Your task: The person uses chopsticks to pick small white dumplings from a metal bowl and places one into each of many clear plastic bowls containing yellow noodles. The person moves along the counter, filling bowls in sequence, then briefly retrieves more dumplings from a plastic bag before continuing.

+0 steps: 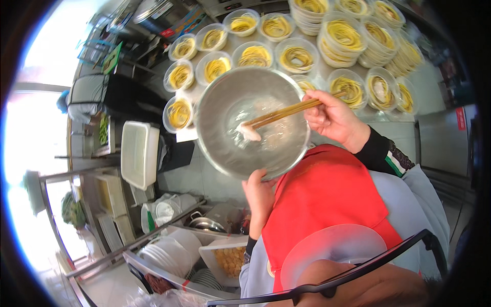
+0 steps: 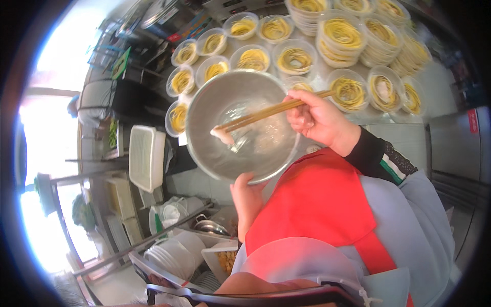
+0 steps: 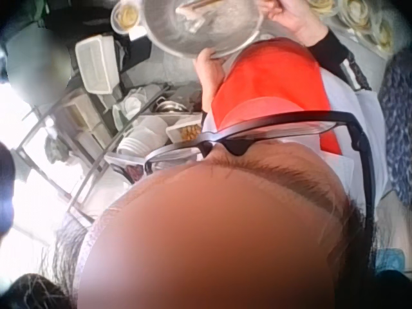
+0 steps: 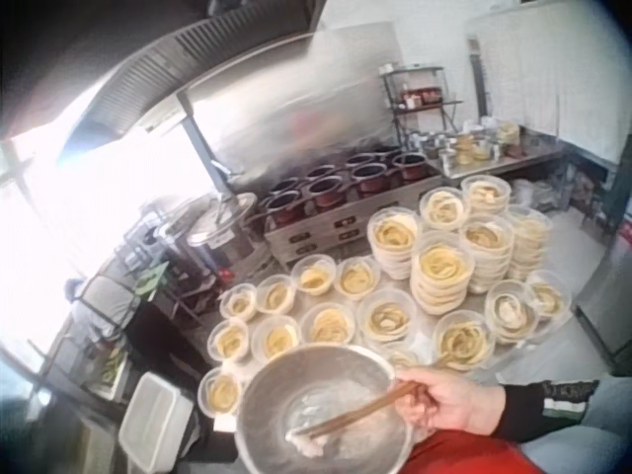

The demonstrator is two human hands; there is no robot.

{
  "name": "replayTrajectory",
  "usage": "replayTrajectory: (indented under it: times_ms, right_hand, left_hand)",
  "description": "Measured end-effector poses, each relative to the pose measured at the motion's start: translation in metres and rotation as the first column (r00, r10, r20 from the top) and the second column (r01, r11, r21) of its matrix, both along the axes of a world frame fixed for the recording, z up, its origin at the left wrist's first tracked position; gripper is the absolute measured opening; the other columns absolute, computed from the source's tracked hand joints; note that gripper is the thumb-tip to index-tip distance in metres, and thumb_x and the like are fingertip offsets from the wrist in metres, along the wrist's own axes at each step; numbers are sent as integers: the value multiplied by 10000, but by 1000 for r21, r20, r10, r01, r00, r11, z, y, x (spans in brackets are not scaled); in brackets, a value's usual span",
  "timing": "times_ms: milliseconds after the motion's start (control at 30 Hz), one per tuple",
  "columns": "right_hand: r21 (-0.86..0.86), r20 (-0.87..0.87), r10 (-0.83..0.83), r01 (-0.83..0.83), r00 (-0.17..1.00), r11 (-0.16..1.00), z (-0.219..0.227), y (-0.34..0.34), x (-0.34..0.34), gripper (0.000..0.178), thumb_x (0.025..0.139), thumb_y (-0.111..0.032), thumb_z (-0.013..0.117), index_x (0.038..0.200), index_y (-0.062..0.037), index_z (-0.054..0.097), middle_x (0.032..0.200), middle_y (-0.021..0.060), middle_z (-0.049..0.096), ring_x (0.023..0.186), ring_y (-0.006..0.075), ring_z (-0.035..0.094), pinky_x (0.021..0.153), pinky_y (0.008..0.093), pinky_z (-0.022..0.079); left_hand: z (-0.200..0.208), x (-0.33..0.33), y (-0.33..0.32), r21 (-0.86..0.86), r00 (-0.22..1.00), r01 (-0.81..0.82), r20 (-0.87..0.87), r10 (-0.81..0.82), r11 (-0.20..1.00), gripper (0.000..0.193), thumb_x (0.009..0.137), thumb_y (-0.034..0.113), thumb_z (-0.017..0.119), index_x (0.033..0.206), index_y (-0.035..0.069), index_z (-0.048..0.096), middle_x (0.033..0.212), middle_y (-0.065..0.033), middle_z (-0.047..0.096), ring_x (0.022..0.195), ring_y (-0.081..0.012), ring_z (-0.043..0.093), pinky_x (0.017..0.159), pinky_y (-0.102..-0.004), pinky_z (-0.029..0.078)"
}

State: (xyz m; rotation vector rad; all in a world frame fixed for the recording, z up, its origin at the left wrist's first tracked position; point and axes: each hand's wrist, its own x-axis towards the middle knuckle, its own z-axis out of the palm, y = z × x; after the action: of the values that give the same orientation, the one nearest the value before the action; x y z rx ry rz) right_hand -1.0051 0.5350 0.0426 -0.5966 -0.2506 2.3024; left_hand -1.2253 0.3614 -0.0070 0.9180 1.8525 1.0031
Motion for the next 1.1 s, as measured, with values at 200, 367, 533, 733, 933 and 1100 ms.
replayTrajectory:
  times_ms: [200, 367, 533, 733, 933, 1100]
  right_hand:
    - [169, 89, -327, 309, 941, 936, 1, 9, 88, 235, 1008, -259, 574, 948, -34, 604, 679, 14, 532, 537, 94, 444, 457, 215, 335]
    - [91, 89, -468, 461, 879, 883, -27, 8, 133, 203, 1005, -235, 581, 966, -36, 598, 702, 25, 535, 551, 99, 448, 447, 218, 330]
    - [105, 70, -580, 572, 812, 814, -48, 0, 178, 178, 1008, -229, 574, 990, -53, 596, 705, 25, 543, 539, 97, 437, 450, 227, 332]
    - [408, 447, -753, 639, 482, 652, -85, -10, 213, 208, 1010, -264, 578, 975, -61, 604, 714, 16, 581, 531, 81, 469, 471, 223, 346]
    - [705, 572, -795, 375, 202, 602, -51, -21, 167, 263, 1028, -263, 557, 969, -24, 651, 722, 5, 587, 591, 58, 504, 529, 199, 393]
    - [766, 619, -605, -212, 502, 607, 21, -31, 92, 236, 1013, -213, 568, 968, -8, 677, 758, 11, 597, 658, 95, 547, 592, 232, 439]
  left_hand:
    - [9, -14, 1, -45, 615, -470, 700, 363, 882, 383, 826, 12, 524, 1199, -73, 537, 1093, -164, 593, 962, -292, 643, 819, -491, 592]
    - [16, -22, 0, -83, 590, -528, 680, 435, 845, 421, 816, -7, 532, 1233, -67, 524, 1127, -170, 601, 962, -297, 659, 802, -467, 608]
    - [20, -18, 2, -62, 617, -530, 657, 434, 846, 451, 816, -5, 518, 1262, -70, 512, 1160, -182, 610, 957, -302, 676, 774, -440, 628]
    - [14, -14, 4, -101, 604, -483, 681, 414, 870, 377, 817, 10, 529, 1185, -71, 545, 1098, -177, 630, 915, -307, 683, 764, -449, 630]
    - [12, 0, 5, 22, 774, -330, 579, 257, 944, 329, 825, -33, 525, 1148, -82, 560, 1124, -174, 600, 974, -279, 642, 803, -452, 622]
    - [17, 16, 8, 62, 999, 23, -34, -21, 998, 157, 841, -95, 537, 967, -59, 624, 1087, -171, 613, 983, -280, 640, 821, -501, 614]
